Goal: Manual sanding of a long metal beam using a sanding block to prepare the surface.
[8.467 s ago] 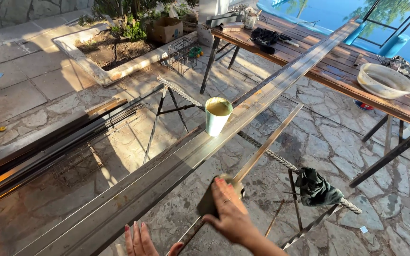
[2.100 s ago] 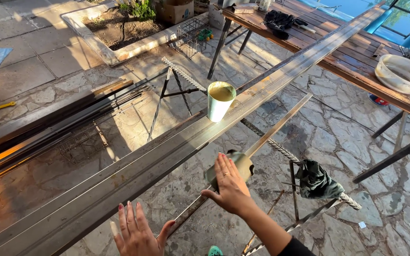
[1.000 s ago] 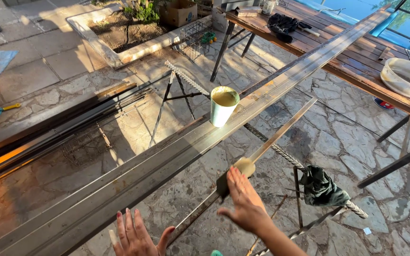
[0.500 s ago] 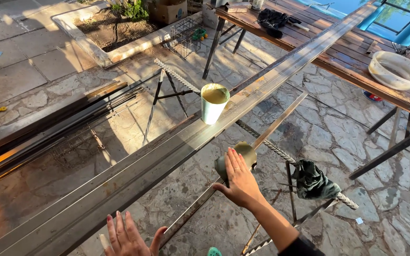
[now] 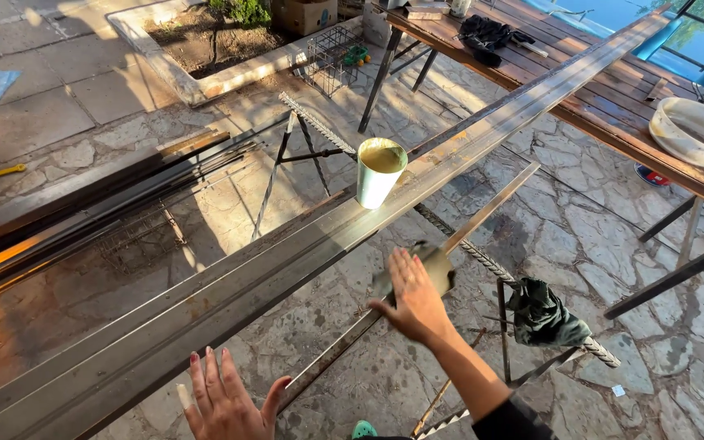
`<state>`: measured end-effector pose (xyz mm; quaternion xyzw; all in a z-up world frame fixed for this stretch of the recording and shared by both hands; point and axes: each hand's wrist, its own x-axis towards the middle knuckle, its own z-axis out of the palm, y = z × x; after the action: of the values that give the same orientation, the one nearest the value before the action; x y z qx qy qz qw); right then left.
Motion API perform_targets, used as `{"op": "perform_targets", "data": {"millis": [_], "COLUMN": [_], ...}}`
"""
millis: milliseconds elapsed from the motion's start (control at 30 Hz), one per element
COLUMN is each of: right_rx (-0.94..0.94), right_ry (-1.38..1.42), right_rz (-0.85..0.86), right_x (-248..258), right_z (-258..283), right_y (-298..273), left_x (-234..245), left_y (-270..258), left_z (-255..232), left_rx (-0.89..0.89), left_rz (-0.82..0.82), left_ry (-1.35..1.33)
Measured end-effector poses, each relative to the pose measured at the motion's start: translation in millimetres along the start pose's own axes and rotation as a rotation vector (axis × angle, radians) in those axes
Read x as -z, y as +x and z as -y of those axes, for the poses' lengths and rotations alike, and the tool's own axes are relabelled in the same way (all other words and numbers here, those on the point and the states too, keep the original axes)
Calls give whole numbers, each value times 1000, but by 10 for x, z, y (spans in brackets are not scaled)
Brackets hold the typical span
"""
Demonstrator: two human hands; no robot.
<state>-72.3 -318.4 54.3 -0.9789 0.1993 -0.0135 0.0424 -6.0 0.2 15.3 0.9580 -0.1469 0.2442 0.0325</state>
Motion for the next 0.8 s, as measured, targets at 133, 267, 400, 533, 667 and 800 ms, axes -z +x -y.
{"op": "perform_targets", "data": {"millis": [133,267,400,533,667,800], "right_rx": [161,62,-18,171,-13,67], "right_ry": [229,11,105,224,104,149], "right_rz": [-60,-162,-21,-59,6,73], "right_x": [62,-170,173,101,194,252], "right_z": [9,-501,10,61,-89,385], "right_y": [-362,-44,-6,-382,-153,-84], "left_x": [-94,-80,-69,-336,-401,-338], "left_y": [-19,-26,-6,-27,-64,-55], "left_z": [4,7,5,43,32,32], "left_rx": [3,-5,-15,-65,-22,-27], "left_rz": [-9,0,-19,-95,-79,-92], "left_ry": [6,5,-11,-32,-90,-83]}}
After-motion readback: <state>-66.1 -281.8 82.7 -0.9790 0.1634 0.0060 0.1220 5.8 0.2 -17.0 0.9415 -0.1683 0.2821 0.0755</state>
